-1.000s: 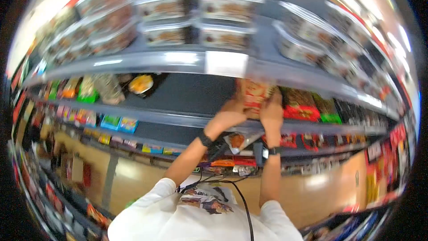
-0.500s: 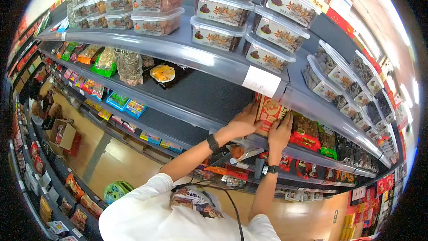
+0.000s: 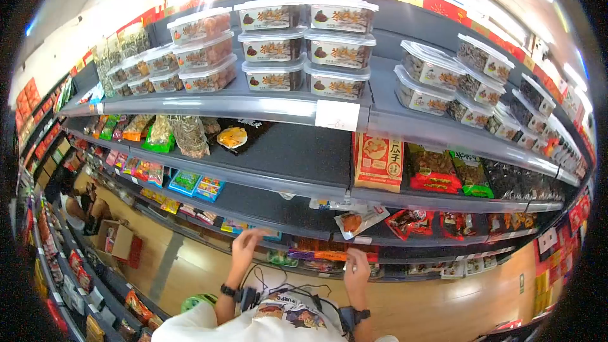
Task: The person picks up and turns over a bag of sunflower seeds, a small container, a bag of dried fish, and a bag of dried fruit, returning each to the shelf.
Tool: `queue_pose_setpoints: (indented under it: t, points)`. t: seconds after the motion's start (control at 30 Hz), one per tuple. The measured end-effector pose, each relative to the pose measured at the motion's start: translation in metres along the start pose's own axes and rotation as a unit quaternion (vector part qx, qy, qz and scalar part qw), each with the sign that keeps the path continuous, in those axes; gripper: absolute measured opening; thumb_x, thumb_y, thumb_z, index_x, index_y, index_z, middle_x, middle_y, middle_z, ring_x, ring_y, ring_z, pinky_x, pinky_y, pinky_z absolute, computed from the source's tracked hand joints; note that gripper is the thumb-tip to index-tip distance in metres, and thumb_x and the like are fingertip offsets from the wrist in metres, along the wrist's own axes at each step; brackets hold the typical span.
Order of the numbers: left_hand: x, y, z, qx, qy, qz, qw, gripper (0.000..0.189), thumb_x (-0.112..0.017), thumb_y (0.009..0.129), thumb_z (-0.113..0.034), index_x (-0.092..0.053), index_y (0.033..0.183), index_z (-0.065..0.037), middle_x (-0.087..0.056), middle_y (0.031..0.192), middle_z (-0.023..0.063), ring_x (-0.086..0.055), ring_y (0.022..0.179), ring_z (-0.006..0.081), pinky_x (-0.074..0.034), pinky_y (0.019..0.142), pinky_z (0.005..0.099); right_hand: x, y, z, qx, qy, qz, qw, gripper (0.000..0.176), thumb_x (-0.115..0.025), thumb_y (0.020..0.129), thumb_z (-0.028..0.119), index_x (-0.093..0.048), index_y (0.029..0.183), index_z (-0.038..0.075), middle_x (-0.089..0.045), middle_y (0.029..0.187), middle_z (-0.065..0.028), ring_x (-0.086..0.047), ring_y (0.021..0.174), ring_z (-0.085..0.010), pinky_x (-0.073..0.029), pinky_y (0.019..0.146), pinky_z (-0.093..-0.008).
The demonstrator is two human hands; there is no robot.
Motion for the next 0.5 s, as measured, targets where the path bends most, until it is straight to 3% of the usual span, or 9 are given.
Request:
queue_pose_setpoints:
  t: [0.03, 0.1, 0.2, 0.3, 0.37, 0.43, 0.47, 0.5]
  points:
    - [0.019, -0.017, 0.002, 0.065, 0.045, -0.023, 0.997, 0.017, -0.051, 0.094, -0.005, -0.062, 0.104, 0.004, -0.069, 0.095, 0.0099, -0.065, 0.087, 0.0158, -0.051, 0.081, 0.0294, -0.004, -0.016, -0.02, -0.032, 0.009, 0.029, 0.999, 0.022, -0.052, 0.08, -0.004, -0.061, 0.101, -0.002, -0.063, 0.1, -0.017, -0.064, 0.089, -0.0292, -0.047, 0.085, -0.0376]
    - [0.045, -0.046, 0.011, 0.085, 0.066, -0.031, 0.994, 0.017, -0.052, 0.093, -0.006, -0.062, 0.104, 0.004, -0.07, 0.094, 0.0101, -0.066, 0.086, 0.0163, -0.051, 0.078, 0.0292, -0.007, -0.039, -0.032, -0.118, 0.037, 0.077, 0.989, 0.022, -0.054, 0.082, -0.002, -0.063, 0.102, -0.001, -0.065, 0.094, -0.015, -0.067, 0.079, -0.0259, -0.05, 0.073, -0.0344]
    - [0.07, -0.072, 0.017, 0.12, 0.074, -0.028, 0.99, 0.02, -0.053, 0.092, -0.008, -0.061, 0.108, 0.003, -0.07, 0.097, 0.0112, -0.066, 0.088, 0.0172, -0.051, 0.075, 0.0282, -0.006, -0.047, -0.02, -0.137, -0.024, 0.098, 0.986, 0.021, -0.055, 0.084, 0.0, -0.063, 0.103, 0.0, -0.066, 0.093, -0.0156, -0.068, 0.084, -0.0261, -0.051, 0.069, -0.0345]
    - [0.06, -0.083, 0.022, 0.141, 0.061, -0.006, 0.988, 0.025, -0.055, 0.091, -0.008, -0.059, 0.113, 0.002, -0.069, 0.102, 0.0124, -0.067, 0.09, 0.0179, -0.05, 0.076, 0.0279, -0.018, -0.053, -0.006, -0.099, 0.02, 0.084, 0.991, 0.021, -0.056, 0.083, 0.0, -0.062, 0.104, -0.001, -0.067, 0.096, -0.0154, -0.067, 0.082, -0.0255, -0.052, 0.072, -0.0343]
    - [0.036, -0.082, 0.017, 0.133, 0.061, 0.035, 0.989, 0.024, -0.055, 0.091, -0.008, -0.06, 0.112, 0.002, -0.069, 0.103, 0.0136, -0.066, 0.093, 0.0194, -0.05, 0.079, 0.0291, -0.028, -0.065, -0.011, -0.08, 0.012, 0.096, 0.992, 0.022, -0.056, 0.085, 0.001, -0.061, 0.107, -0.001, -0.068, 0.097, -0.015, -0.067, 0.08, -0.025, -0.052, 0.072, -0.0335]
    - [0.011, -0.072, -0.022, 0.013, 0.17, 0.096, 0.981, 0.023, -0.056, 0.09, -0.007, -0.061, 0.11, 0.001, -0.068, 0.104, 0.0148, -0.065, 0.096, 0.0232, -0.049, 0.082, 0.0306, -0.037, -0.074, -0.003, -0.077, 0.013, 0.108, 0.991, 0.024, -0.056, 0.086, 0.001, -0.061, 0.109, -0.001, -0.068, 0.097, -0.015, -0.067, 0.081, -0.0251, -0.053, 0.073, -0.0333]
    - [0.005, -0.066, -0.034, -0.024, 0.176, 0.115, 0.977, 0.022, -0.058, 0.088, -0.007, -0.062, 0.108, 0.0, -0.066, 0.103, 0.0155, -0.063, 0.097, 0.0268, -0.049, 0.083, 0.0316, -0.043, -0.086, 0.002, -0.078, 0.015, 0.114, 0.99, 0.024, -0.056, 0.086, 0.001, -0.061, 0.11, -0.001, -0.068, 0.097, -0.015, -0.067, 0.081, -0.0252, -0.053, 0.074, -0.0331]
    - [0.003, -0.06, -0.041, -0.027, 0.18, 0.128, 0.975, 0.021, -0.058, 0.09, -0.008, -0.062, 0.109, -0.001, -0.065, 0.104, 0.014, -0.063, 0.097, 0.0247, -0.049, 0.084, 0.0326, -0.05, -0.101, -0.005, -0.076, -0.042, 0.133, 0.987, 0.025, -0.055, 0.086, 0.001, -0.061, 0.111, -0.002, -0.068, 0.098, -0.0144, -0.067, 0.083, -0.0234, -0.053, 0.076, -0.0329]
Point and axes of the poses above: each hand's wrist, its own y-axis towards the middle knuckle, its own x-axis out of the back of the hand, z = x × y, the point moved 9 cm from there along y, towards the middle knuckle
